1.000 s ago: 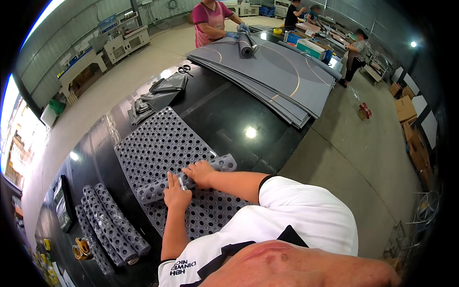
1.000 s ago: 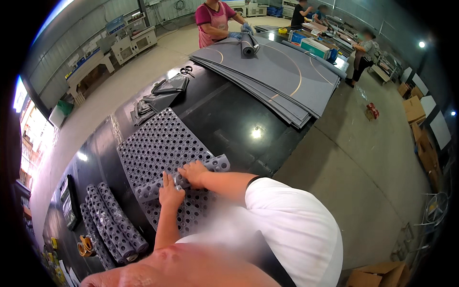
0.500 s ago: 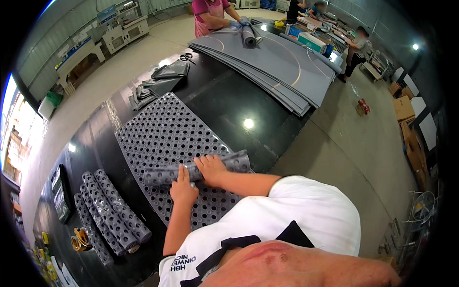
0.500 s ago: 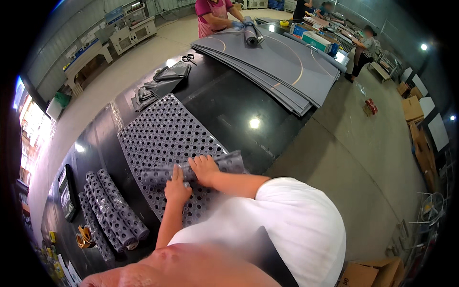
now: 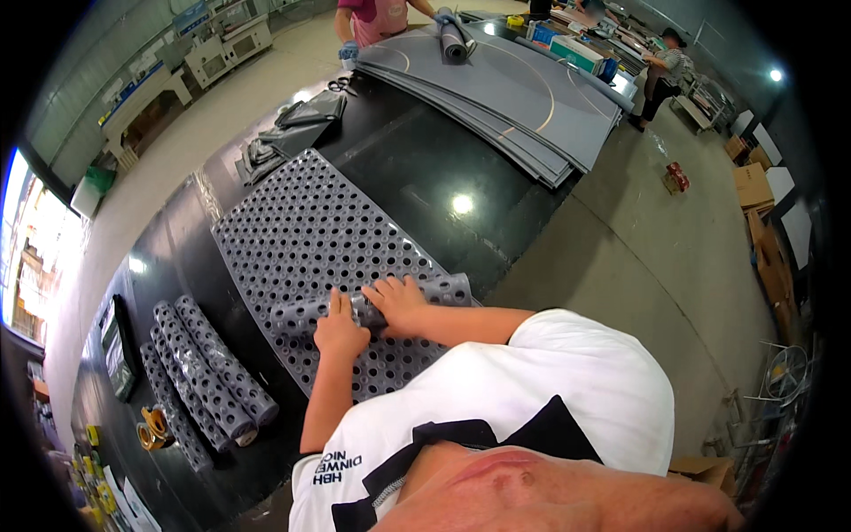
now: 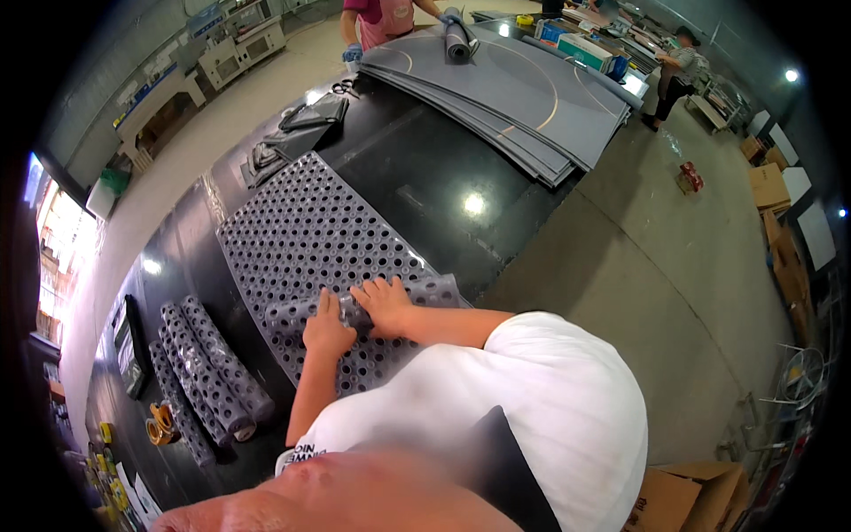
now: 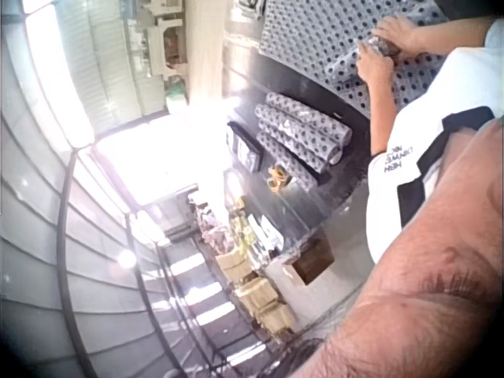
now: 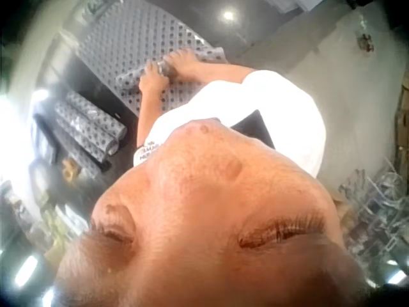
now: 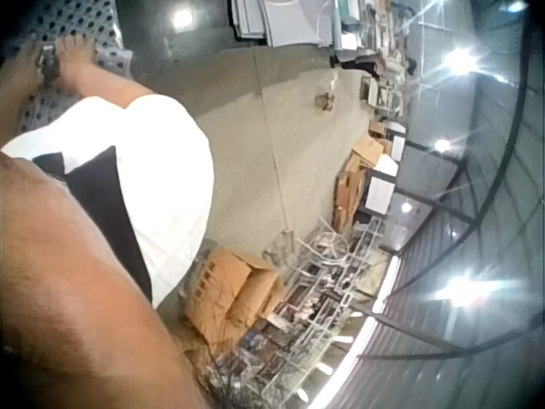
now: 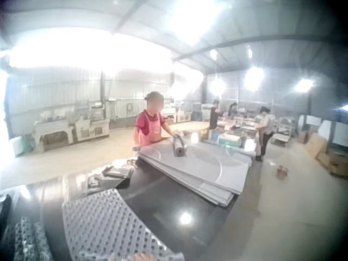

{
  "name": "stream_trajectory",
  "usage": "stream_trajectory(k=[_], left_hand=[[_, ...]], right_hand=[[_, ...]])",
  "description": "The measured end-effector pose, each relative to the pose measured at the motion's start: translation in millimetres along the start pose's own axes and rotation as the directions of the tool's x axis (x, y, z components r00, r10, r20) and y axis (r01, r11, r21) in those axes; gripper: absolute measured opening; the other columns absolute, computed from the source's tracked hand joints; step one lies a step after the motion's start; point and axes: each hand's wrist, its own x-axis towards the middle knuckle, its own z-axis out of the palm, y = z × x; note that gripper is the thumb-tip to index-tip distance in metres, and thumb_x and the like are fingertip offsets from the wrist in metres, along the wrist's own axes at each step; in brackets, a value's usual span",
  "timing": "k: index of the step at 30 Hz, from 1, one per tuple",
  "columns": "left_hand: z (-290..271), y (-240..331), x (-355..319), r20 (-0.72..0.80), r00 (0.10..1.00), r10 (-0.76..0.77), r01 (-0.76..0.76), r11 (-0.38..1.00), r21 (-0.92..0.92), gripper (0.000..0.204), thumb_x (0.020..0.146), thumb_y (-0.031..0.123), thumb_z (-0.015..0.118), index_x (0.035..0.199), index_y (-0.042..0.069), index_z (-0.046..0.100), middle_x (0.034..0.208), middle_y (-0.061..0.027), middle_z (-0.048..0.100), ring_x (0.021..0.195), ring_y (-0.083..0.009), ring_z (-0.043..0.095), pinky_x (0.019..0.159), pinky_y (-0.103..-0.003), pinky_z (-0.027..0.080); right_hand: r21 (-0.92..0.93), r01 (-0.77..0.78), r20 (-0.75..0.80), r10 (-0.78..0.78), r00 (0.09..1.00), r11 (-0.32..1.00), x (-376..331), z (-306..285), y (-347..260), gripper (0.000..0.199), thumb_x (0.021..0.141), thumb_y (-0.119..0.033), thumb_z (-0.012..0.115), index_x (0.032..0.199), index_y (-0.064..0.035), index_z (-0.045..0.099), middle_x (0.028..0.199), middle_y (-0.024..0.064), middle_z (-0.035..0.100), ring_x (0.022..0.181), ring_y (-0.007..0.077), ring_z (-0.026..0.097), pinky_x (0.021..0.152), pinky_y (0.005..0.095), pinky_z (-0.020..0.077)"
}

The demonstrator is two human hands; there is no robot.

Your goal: The person rolls several gray rubber mats one at a time, secures each with a piece of tape, places them in a cardboard box, and then picks up the remaining group of rolled mats to carry them to the box.

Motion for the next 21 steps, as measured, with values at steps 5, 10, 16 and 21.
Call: stream_trajectory(k=[5,10,16,21], left_hand=[[6.1,-1.6,-66.0,-0.102,0.995,-0.008,0.006,1.0,-0.023,0.085,0.07,0.022,0.069,0.15,0.014,0.039,0.163,-0.0069,0.023,0.098,-0.0372,0.061,0.084,-0.045,0.054],[34.7,-0.4,-86.3,-0.111,0.993,-0.031,0.013,0.988,-0.152,0.087,0.069,0.017,0.071,0.15,0.015,0.038,0.163,-0.0138,0.015,0.097,-0.0378,0.061,0.082,-0.046,0.053],[26.3,8.1,-39.4,-0.092,0.992,-0.091,0.088,0.995,-0.036,0.09,0.074,0.028,0.075,0.153,0.021,0.033,0.164,-0.0105,0.016,0.102,-0.0312,0.063,0.087,-0.043,0.052],[26.1,5.4,-33.5,-0.012,0.996,-0.085,0.084,0.996,-0.036,0.086,0.076,0.03,0.073,0.153,0.025,0.034,0.163,-0.0094,0.021,0.105,-0.0315,0.063,0.089,-0.043,0.052]], right_hand=[[0.337,-0.098,0.31,-0.012,0.951,0.936,16.3,-31.2,14.5,0.093,0.066,-0.05,0.083,0.14,-0.0069,0.046,0.13,0.0207,0.058,0.123,0.033,0.055,0.099,0.0443,0.0455],[0.295,0.171,-0.221,-0.107,0.969,0.94,33.3,-7.6,66.7,0.087,0.055,-0.046,0.087,0.126,-0.0037,0.062,0.132,0.0182,0.058,0.126,0.0349,0.052,0.109,0.0423,0.0405],[-0.009,-0.006,-0.338,0.003,0.941,1.0,38.1,-2.0,58.6,0.083,0.071,-0.046,0.08,0.141,-0.0172,0.046,0.13,0.0091,0.057,0.119,0.0312,0.055,0.096,0.0474,0.0462],[-0.088,-0.079,-0.047,0.075,0.996,0.993,50.2,-1.7,62.0,0.099,0.073,-0.05,0.08,0.153,-0.0245,0.029,0.136,0.012,0.055,0.119,0.0338,0.056,0.097,0.044,0.0467]])
